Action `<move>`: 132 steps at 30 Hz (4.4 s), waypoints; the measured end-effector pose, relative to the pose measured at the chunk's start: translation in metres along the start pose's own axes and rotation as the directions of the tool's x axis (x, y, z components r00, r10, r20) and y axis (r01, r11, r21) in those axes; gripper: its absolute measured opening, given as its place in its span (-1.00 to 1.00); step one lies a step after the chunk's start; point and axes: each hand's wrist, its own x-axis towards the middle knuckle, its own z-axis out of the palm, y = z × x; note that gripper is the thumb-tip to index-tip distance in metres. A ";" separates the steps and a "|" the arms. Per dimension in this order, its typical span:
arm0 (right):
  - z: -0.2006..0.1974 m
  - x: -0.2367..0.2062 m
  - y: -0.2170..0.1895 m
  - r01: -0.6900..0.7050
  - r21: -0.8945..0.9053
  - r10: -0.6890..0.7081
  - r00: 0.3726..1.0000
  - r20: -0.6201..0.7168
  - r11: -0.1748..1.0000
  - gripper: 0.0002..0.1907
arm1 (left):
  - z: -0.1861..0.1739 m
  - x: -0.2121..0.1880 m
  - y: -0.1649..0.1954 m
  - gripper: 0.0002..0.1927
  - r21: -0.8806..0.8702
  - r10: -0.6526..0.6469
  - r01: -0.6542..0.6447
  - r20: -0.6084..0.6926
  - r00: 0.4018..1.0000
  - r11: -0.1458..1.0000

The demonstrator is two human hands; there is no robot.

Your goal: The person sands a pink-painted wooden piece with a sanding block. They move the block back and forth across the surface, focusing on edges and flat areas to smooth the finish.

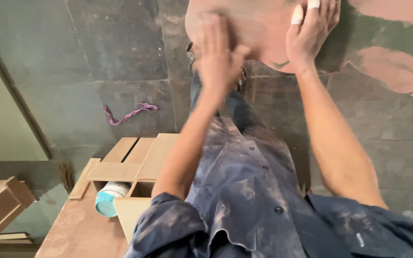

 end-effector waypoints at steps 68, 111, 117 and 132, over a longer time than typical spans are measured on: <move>0.095 0.189 -0.271 -0.673 0.002 0.630 0.692 -0.351 0.740 -0.17 | -0.107 0.473 -0.086 -0.63 -0.552 0.734 -0.484 0.488 0.472 0.679; 0.131 0.290 -0.280 -0.980 -0.007 0.859 -0.173 -0.481 -0.201 -0.46 | -0.047 0.631 -0.077 -0.55 -0.770 0.891 -0.595 0.413 -0.186 0.232; 0.143 0.344 -0.290 -0.987 0.075 0.925 0.108 -0.364 0.144 -0.29 | -0.037 0.614 -0.083 -0.58 -0.738 0.833 -0.535 0.543 -0.108 0.411; 0.110 0.372 -0.307 -0.947 0.171 0.923 0.207 -0.324 0.273 -0.43 | -0.015 0.546 -0.087 -0.28 -0.336 0.461 0.498 0.874 -0.151 0.800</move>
